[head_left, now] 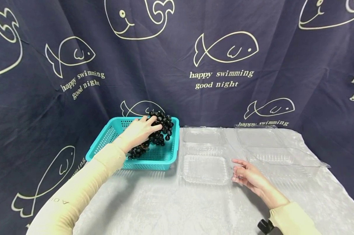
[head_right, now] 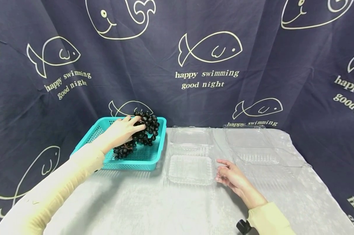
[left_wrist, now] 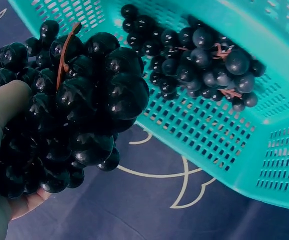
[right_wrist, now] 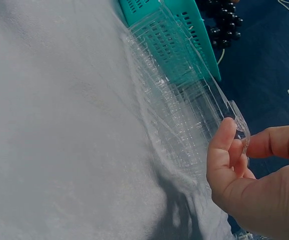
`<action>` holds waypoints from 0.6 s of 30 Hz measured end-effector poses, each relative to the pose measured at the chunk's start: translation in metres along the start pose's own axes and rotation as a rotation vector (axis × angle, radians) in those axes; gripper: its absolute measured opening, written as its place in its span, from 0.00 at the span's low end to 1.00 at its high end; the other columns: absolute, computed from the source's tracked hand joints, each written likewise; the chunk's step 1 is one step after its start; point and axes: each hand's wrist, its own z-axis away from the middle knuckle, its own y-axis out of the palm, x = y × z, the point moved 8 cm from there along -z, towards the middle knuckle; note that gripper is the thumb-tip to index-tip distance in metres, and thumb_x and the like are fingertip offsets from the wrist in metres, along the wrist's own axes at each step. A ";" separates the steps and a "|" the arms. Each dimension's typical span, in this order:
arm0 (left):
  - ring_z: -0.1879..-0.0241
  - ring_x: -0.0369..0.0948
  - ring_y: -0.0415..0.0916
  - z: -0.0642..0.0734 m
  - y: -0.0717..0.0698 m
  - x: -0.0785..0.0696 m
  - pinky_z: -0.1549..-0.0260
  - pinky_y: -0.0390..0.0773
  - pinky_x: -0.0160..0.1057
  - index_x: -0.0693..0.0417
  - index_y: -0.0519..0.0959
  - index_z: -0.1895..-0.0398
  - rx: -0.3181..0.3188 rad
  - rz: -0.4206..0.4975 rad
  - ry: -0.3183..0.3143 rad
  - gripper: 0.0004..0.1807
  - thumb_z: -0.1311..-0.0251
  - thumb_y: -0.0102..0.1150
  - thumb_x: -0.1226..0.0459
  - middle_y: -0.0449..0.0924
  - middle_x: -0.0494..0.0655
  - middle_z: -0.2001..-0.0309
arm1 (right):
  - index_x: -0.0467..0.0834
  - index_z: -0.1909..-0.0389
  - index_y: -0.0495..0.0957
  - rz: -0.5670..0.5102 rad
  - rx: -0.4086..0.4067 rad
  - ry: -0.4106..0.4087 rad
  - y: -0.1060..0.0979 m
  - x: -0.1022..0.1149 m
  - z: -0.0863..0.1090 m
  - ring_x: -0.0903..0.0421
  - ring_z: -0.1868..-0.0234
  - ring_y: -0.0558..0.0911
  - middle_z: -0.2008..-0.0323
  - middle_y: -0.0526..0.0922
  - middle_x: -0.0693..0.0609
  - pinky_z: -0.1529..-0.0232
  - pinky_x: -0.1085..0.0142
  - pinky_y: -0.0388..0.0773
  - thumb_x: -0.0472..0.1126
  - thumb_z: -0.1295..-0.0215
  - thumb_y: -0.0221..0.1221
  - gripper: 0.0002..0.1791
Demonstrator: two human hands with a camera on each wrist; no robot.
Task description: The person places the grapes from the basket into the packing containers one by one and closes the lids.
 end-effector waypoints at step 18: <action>0.60 0.54 0.72 -0.017 -0.033 -0.012 0.78 0.77 0.49 0.46 0.70 0.54 -0.049 -0.021 -0.047 0.23 0.55 0.65 0.70 0.68 0.53 0.47 | 0.28 0.32 0.40 0.004 -0.020 0.000 -0.001 0.001 0.000 0.63 0.70 0.72 0.68 0.70 0.56 0.61 0.68 0.80 0.24 0.43 0.46 0.39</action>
